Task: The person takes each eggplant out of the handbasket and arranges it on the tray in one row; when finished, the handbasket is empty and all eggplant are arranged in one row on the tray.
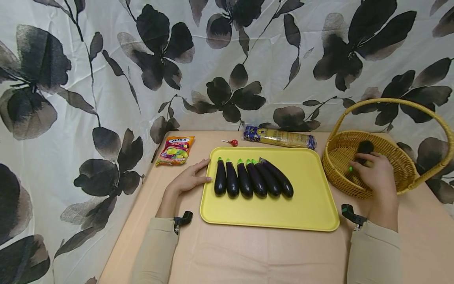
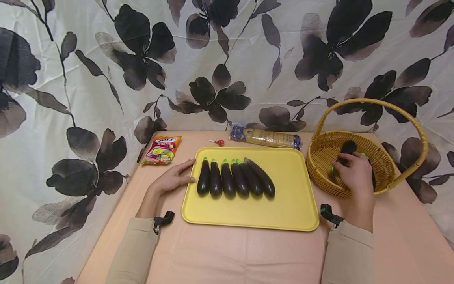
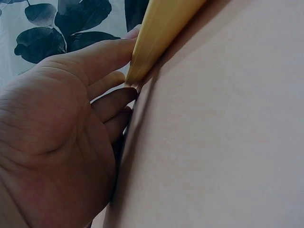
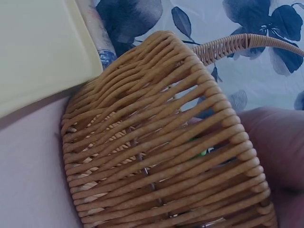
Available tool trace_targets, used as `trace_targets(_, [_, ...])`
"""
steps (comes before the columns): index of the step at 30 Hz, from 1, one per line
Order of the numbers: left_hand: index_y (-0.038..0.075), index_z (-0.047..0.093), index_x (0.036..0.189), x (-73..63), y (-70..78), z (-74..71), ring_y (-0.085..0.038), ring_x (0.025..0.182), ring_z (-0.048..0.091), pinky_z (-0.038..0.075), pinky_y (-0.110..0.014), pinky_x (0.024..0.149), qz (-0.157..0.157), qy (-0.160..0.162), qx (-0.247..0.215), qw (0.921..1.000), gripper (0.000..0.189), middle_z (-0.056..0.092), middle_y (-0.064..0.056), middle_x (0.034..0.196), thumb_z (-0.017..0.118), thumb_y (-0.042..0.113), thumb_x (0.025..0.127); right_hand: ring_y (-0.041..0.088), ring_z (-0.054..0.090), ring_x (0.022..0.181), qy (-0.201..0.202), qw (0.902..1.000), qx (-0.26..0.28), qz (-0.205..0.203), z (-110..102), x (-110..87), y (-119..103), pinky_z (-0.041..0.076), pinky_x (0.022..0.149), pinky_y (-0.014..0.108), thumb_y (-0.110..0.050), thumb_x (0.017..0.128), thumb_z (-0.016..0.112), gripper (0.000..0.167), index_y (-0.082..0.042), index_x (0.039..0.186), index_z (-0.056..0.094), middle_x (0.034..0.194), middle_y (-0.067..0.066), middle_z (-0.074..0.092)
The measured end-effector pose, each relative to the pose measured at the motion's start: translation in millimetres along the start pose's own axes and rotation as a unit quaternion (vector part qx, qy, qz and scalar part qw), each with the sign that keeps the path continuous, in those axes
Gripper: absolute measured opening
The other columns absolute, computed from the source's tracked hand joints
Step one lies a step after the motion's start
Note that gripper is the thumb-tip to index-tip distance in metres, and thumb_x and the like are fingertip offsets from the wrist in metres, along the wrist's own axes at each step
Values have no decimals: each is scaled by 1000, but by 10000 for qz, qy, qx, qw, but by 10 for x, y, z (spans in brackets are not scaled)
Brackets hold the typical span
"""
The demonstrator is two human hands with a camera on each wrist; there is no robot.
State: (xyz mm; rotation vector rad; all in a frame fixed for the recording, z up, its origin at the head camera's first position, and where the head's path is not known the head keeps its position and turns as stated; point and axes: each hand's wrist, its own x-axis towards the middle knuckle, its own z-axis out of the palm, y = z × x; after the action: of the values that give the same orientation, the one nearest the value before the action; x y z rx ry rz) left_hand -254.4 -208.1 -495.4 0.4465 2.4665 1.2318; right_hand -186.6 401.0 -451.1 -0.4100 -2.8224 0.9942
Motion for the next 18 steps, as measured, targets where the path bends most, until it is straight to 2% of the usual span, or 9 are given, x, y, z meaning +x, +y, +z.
trace_targets(4, [23,37,163,2,0,8,-30,163,14,9,-55,132,4,-2,-70,10000,81,23,-9,174,77,36,94,62,28,147,72,9999,123,-2,-13,-2,-3,28,113,77,-38,104,62,55,1,142,61,161,39,30])
trace_targets(6, [22,37,163,2,4,10,-31,163,13,9,-56,132,5,-4,-87,10000,81,23,-10,174,77,35,94,59,37,143,89,9997,200,60,-25,-6,-12,40,107,72,-38,104,63,54,-2,143,61,159,37,35])
trace_targets(7, [22,37,164,2,4,10,-32,163,13,9,-56,132,2,-5,-82,10000,81,23,-10,174,77,35,94,55,44,139,136,9996,230,115,-34,-7,-20,49,101,64,-38,103,63,53,-3,143,62,158,35,40])
trace_targets(9, [22,37,163,1,5,8,-31,162,14,9,-56,132,-5,-4,-38,10000,81,23,-10,173,77,36,94,44,58,117,244,9990,289,257,-58,-11,-43,56,81,46,-36,104,61,49,-7,144,63,147,30,53])
trace_targets(11, [24,37,163,0,4,3,-30,162,14,10,-56,132,-8,0,8,10000,81,23,-9,173,77,38,94,31,63,89,430,9977,343,397,-89,-17,-72,49,60,33,-34,105,58,45,-10,142,65,124,23,65])
trace_targets(13, [25,38,163,-1,7,1,-29,162,15,11,-55,132,-14,2,47,10000,81,24,-7,173,77,40,94,21,53,64,685,9958,367,492,-124,-26,-103,40,48,28,-34,106,57,42,-12,140,68,96,-1,68])
trace_targets(15, [26,38,163,-2,15,-2,-28,163,15,11,-54,132,-23,-3,67,10000,81,24,-7,173,77,41,94,16,44,47,905,9938,415,486,-155,-40,-132,37,42,28,-34,106,56,40,-13,138,70,74,-25,58])
trace_targets(17, [26,37,163,-2,20,-2,-28,163,15,11,-54,132,-28,-14,77,10000,81,24,-6,174,77,42,94,14,42,42,1093,9921,442,434,-181,-57,-159,36,40,28,-34,107,56,39,-14,137,71,64,-41,47])
trace_targets(18, [26,37,163,-2,20,-3,-27,163,15,11,-53,132,-38,-17,77,10000,82,23,-6,174,77,42,94,12,43,44,1151,9912,494,434,-192,-67,-171,36,41,27,-36,107,56,40,-14,137,70,66,-47,43])
